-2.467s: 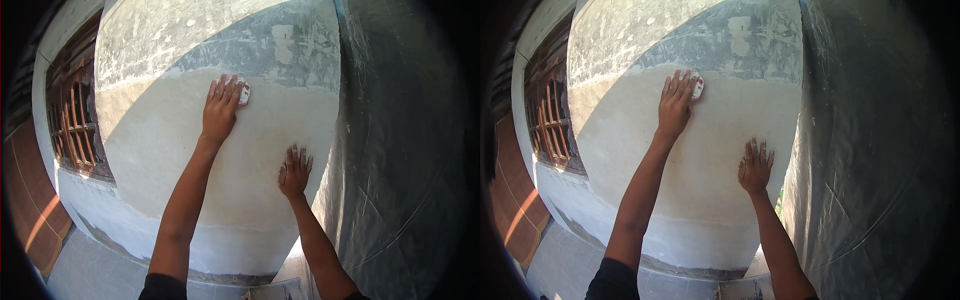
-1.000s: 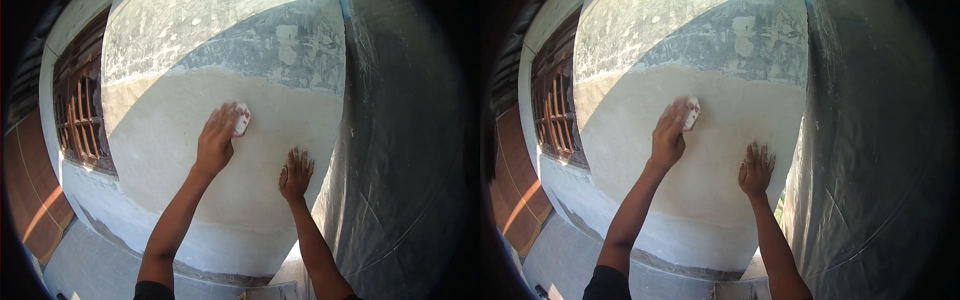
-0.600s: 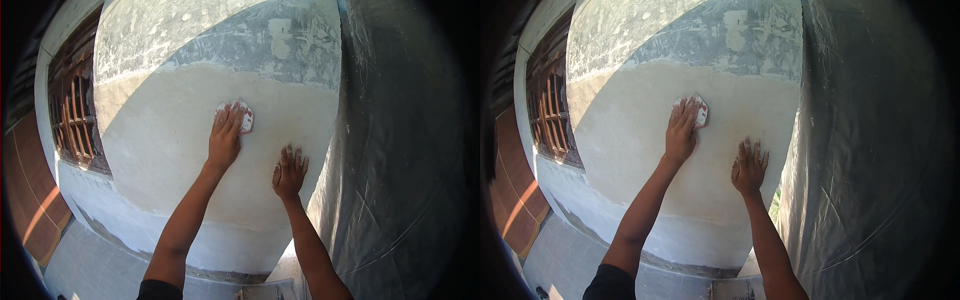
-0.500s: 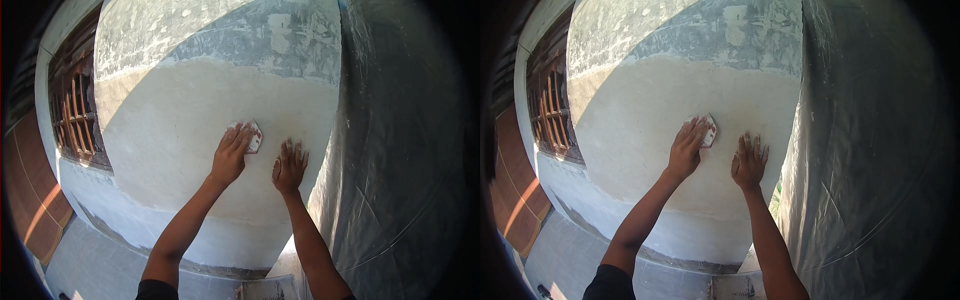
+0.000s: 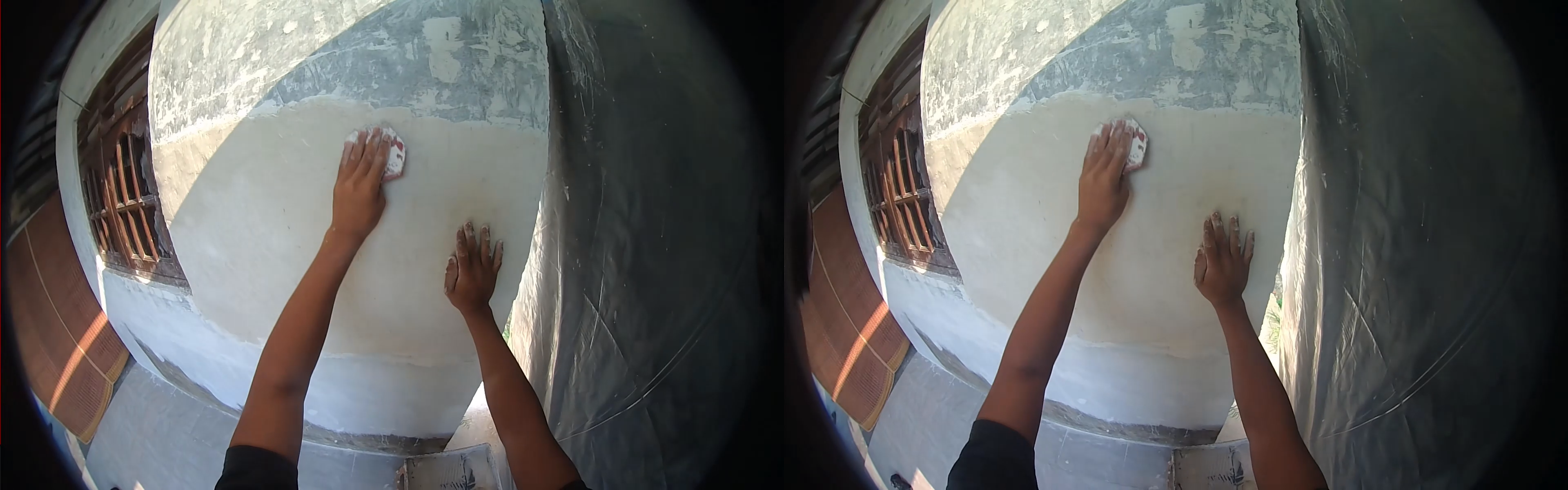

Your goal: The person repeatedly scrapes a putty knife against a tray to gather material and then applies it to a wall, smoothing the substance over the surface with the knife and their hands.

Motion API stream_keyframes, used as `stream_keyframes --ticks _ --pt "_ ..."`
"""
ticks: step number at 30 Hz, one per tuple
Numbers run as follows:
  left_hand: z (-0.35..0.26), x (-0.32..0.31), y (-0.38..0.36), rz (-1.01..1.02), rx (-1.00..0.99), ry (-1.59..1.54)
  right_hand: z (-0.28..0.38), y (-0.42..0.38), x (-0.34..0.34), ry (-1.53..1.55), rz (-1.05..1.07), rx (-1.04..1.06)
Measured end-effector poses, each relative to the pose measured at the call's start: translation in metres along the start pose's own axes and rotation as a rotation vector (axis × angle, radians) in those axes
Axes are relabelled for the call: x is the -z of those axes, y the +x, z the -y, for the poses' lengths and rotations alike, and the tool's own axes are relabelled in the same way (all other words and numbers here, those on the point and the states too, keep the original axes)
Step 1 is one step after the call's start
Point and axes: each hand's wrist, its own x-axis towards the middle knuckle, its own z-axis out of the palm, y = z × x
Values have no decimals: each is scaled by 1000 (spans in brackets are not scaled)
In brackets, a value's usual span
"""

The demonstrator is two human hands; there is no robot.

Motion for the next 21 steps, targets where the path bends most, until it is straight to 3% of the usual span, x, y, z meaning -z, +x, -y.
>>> stream_keyframes --ticks 5,8,11,15,18,21 --pt "-59 13 -93 236 -45 -156 3 -3 2 24 0 -10" --pt "-58 23 -98 287 -87 -230 0 1 1 18 11 -10" --pt "-35 47 -36 118 -107 -132 0 -1 0 17 29 -4" --pt "14 46 39 -133 13 42 -1 -2 -1 17 37 -7" --pt "32 23 37 -14 51 38 1 0 0 19 5 -13" --pt "3 3 -19 40 16 -31 0 -1 -1 13 -1 -11"
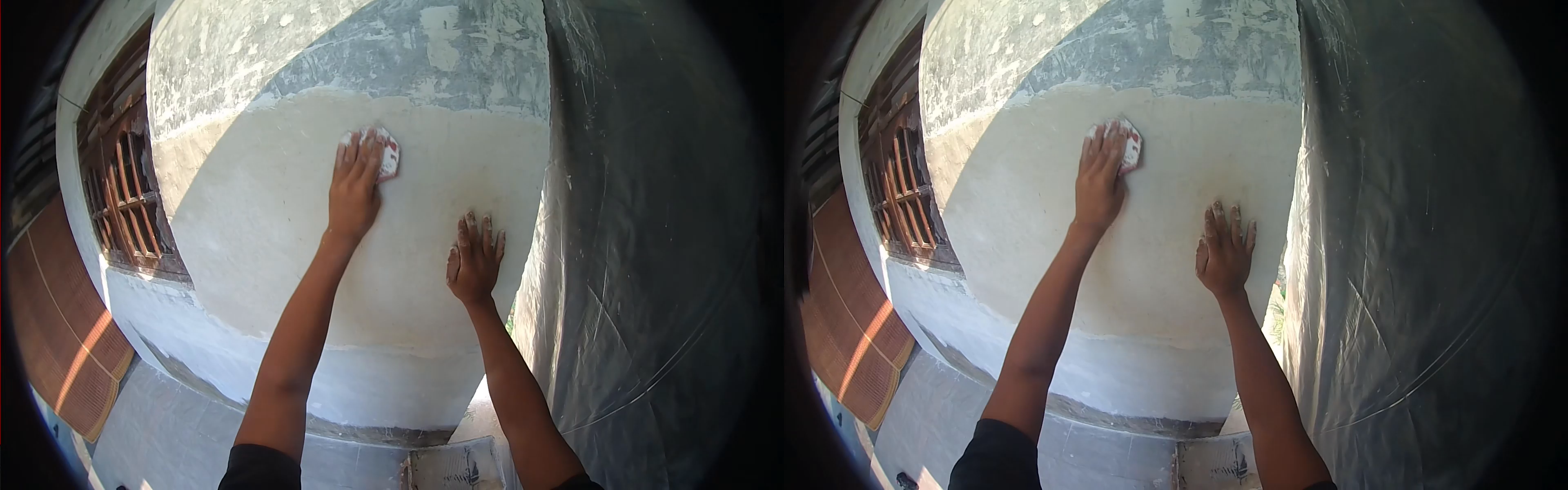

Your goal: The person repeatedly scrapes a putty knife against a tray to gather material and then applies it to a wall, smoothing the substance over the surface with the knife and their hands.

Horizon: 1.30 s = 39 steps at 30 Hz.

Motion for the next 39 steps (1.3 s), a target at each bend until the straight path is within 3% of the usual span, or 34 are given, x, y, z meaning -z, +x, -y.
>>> stream_keyframes --ticks 4,7,9,14,17,19,22,26,29,36,39 --pt "-66 13 -92 260 -89 -207 0 -3 2 8 17 2" --pt "-75 29 -123 344 -126 -304 0 2 -1 5 -12 -5" --pt "-54 35 -107 231 -120 -303 -2 -1 0 5 25 10" --pt "2 58 28 -152 -51 2 -2 -2 -3 -4 11 15" --pt "26 40 58 -246 -14 40 -2 -2 -3 -6 3 14" --pt "26 20 49 -84 38 -37 -2 -2 -3 -4 -10 7" --pt "-4 -4 -6 -8 3 37 -1 -2 -2 -11 -3 10" --pt "-50 14 -74 175 -19 -123 -3 -5 -1 -6 0 13" --pt "-51 31 -97 283 -41 -225 -3 0 -4 -12 -16 7" --pt "19 56 48 -220 -46 9 0 -2 -2 -32 -13 10" --pt "33 37 64 -170 8 53 -1 -2 -2 -34 -14 14"
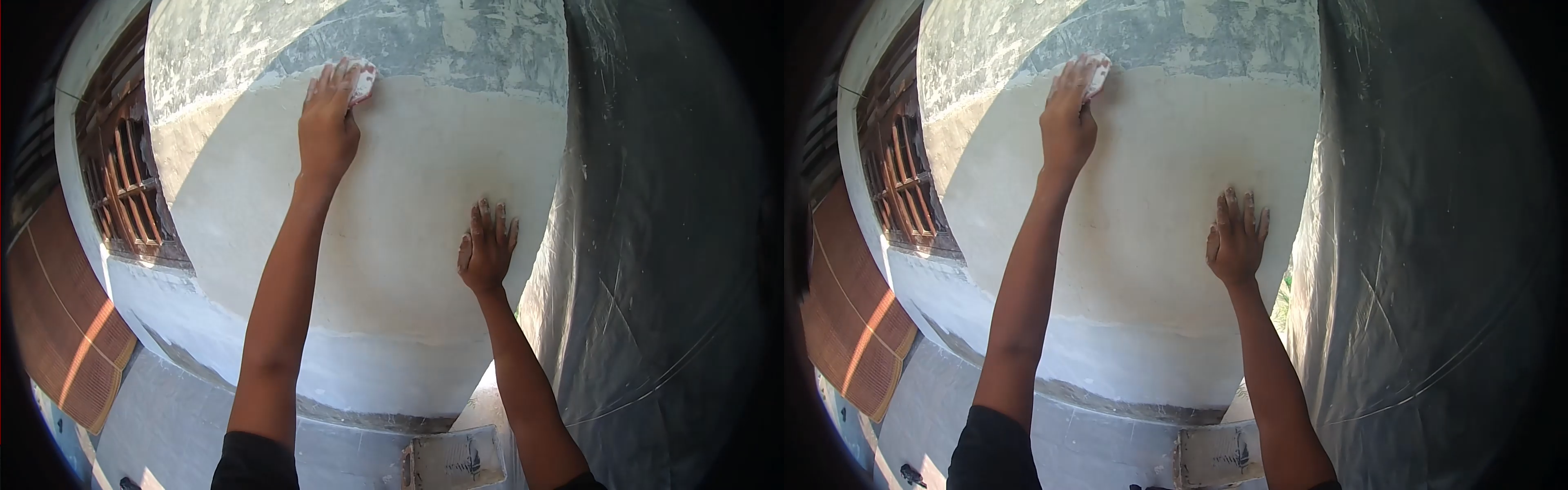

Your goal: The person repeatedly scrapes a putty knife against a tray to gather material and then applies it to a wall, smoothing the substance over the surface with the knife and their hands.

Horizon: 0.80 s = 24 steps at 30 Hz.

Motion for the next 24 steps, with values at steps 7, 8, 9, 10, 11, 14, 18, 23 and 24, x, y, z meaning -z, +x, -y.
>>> stream_keyframes --ticks 7,8,9,10,11,14,18,23,24 --pt "-71 6 -135 319 37 -157 0 -2 0 -2 6 -8" --pt "-77 11 -153 359 22 -208 0 -2 0 3 10 -9" --pt "-80 17 -158 382 -11 -240 0 -1 0 8 10 -9" --pt "-77 22 -160 405 -44 -272 0 0 -1 9 7 -7" --pt "-70 23 -158 403 -43 -269 -1 -1 -2 2 5 -8" --pt "-47 39 -98 251 -22 -187 0 1 -2 4 -1 -10" --pt "-7 24 -31 -19 10 -35 0 -1 -2 -7 13 -16" --pt "-3 -11 -54 57 127 -1 0 -2 -3 5 0 -8" --pt "-18 -13 -73 78 109 -18 0 -2 -3 8 -4 -13"
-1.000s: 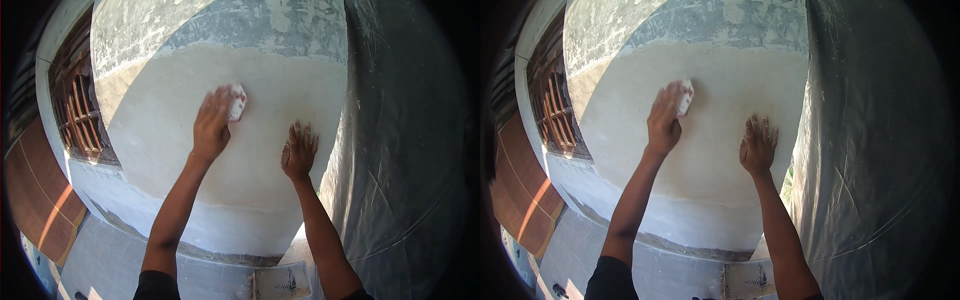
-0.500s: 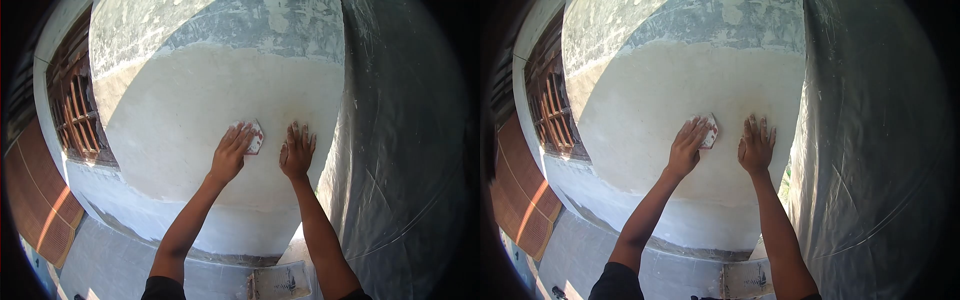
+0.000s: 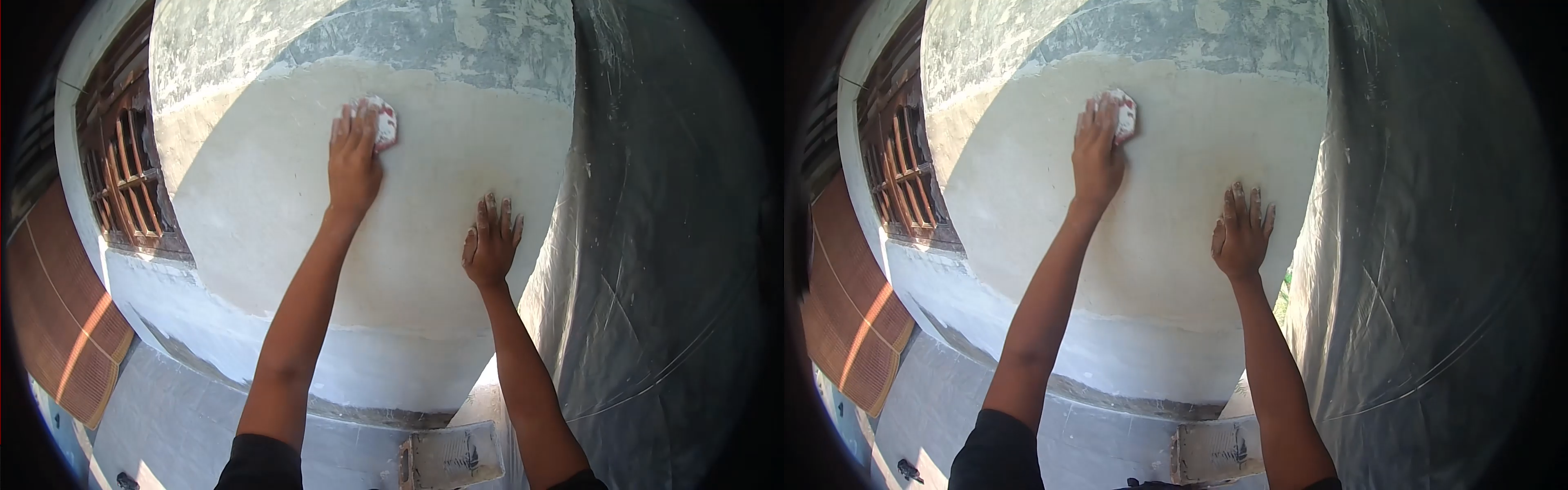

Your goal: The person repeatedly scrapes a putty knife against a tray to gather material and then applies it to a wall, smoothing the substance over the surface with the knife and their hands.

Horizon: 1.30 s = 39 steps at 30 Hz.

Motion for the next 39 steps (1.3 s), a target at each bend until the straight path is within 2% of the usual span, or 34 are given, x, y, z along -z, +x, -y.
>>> stream_keyframes --ticks 4,8,9,11,16,19,22,24,26,28,29,31,32,34,35,36,37,39 --pt "-46 7 -111 245 -13 -149 -2 -2 -1 -7 10 3" --pt "-96 45 -242 557 60 -299 -2 -7 -2 -3 16 10" --pt "-106 53 -272 579 70 -302 -2 -8 -2 -8 23 14" --pt "-130 77 -334 875 346 -474 -1 -13 -2 1 45 2" --pt "-183 128 -422 1048 504 -461 1 -50 -7 5 80 -25" --pt "-217 156 -452 1143 667 -489 7 -102 -5 29 121 -63" --pt "-246 178 -476 1235 782 -532 12 -186 8 35 273 -119" --pt "-264 192 -507 1307 800 -552 23 -273 31 87 473 -182" --pt "-288 207 -539 1351 841 -517 36 -363 82 186 779 -331" --pt "-316 221 -563 1420 921 -544 62 -504 146 314 1060 -766" --pt "-331 227 -577 1469 947 -548 77 -529 188 220 1060 -788" --pt "-358 234 -603 1551 991 -575 105 -564 257 213 1226 -1125" --pt "-370 234 -611 1547 978 -588 117 -578 283 190 1263 -1152" --pt "-392 230 -629 1590 992 -617 143 -601 328 97 1396 -1455" --pt "-400 222 -641 1548 987 -659 152 -613 344 73 1428 -1491" --pt "-407 212 -652 1499 981 -698 158 -624 356 119 1313 -1601" --pt "-412 199 -662 1458 909 -721 163 -634 366 164 1184 -1704" --pt "-421 166 -682 1414 751 -770 166 -655 378 226 1184 -1794"
